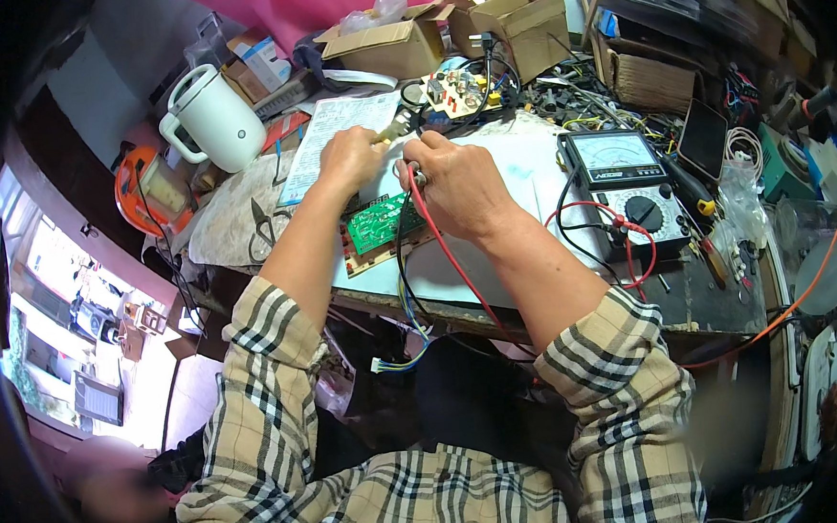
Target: The person uses a multimeter to test points on a green circuit board, repeatedly touching probes to various components and flipping the board to access different sides. The person also handles a small beige control board and adjusts wires connected to the multimeter.
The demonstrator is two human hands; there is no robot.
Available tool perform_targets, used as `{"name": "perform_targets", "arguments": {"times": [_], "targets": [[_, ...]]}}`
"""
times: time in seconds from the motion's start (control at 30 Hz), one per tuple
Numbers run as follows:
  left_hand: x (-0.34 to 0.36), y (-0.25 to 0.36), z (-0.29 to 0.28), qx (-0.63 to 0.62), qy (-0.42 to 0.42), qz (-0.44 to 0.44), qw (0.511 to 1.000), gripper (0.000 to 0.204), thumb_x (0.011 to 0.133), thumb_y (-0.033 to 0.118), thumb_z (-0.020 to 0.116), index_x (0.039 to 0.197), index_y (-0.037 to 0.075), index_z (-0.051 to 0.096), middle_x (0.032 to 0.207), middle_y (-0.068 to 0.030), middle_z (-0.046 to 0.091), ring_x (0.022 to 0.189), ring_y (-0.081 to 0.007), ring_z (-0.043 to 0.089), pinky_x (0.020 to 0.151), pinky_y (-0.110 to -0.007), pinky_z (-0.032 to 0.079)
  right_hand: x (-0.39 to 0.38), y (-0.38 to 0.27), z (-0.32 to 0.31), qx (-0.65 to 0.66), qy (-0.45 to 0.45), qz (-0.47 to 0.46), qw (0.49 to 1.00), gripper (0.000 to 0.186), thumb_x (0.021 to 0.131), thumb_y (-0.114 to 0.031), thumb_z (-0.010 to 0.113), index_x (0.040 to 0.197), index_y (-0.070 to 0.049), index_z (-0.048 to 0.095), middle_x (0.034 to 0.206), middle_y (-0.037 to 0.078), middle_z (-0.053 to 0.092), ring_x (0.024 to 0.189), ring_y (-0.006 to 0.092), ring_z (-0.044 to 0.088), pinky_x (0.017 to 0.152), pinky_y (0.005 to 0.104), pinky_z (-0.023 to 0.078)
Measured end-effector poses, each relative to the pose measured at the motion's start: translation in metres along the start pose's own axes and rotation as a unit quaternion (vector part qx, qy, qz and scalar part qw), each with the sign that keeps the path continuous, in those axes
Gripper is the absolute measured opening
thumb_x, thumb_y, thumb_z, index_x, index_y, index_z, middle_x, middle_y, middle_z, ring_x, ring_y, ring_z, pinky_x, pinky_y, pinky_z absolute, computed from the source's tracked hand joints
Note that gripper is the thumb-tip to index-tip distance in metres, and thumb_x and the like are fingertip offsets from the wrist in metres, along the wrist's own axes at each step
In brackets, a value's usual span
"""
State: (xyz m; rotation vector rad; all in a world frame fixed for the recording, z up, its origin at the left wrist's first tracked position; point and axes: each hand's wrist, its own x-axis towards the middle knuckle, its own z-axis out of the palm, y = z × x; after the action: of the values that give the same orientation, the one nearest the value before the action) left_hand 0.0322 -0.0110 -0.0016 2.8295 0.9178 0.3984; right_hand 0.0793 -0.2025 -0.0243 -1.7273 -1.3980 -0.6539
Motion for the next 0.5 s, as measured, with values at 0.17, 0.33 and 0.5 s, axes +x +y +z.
{"name": "perform_targets", "arguments": {"times": [0.17, 0.33, 0.5], "targets": [[0.015, -0.043, -0.006, -0.308, -0.026, 0.018, 0.951, 0.028, 0.094, 0.029, 0.065, 0.088, 0.003, 0.073, 0.082, -0.0109, 0.074, 0.065, -0.0201, 0.068, 0.059, -0.034, 0.05, 0.003, -0.001, -0.004, -0.004, 0.0, 0.02, 1.0, 0.016, 0.094, -0.022, 0.059, 0.089, -0.007, 0.06, 0.082, 0.012, 0.062, 0.07, 0.0356, 0.065, 0.061, 0.0442, 0.053], [-0.02, -0.035, -0.035, -0.566, -0.157, 0.021, 0.809, 0.024, 0.097, 0.021, 0.062, 0.108, 0.0, 0.065, 0.094, -0.0107, 0.073, 0.08, -0.0169, 0.071, 0.067, -0.029, 0.056, 0.003, 0.0, -0.005, 0.0, 0.017, 0.021, 1.0, 0.015, 0.094, -0.021, 0.06, 0.087, -0.008, 0.06, 0.081, 0.011, 0.062, 0.068, 0.0348, 0.065, 0.059, 0.0442, 0.053], [-0.044, -0.032, -0.037, -0.645, -0.201, 0.043, 0.736, 0.028, 0.099, 0.015, 0.057, 0.122, -0.001, 0.058, 0.1, -0.0148, 0.072, 0.083, -0.0216, 0.072, 0.071, -0.034, 0.06, 0.007, -0.001, -0.009, 0.024, 0.076, 0.015, 0.997, 0.013, 0.092, -0.017, 0.063, 0.083, -0.009, 0.06, 0.076, 0.01, 0.06, 0.064, 0.0338, 0.063, 0.056, 0.0423, 0.052]]}}
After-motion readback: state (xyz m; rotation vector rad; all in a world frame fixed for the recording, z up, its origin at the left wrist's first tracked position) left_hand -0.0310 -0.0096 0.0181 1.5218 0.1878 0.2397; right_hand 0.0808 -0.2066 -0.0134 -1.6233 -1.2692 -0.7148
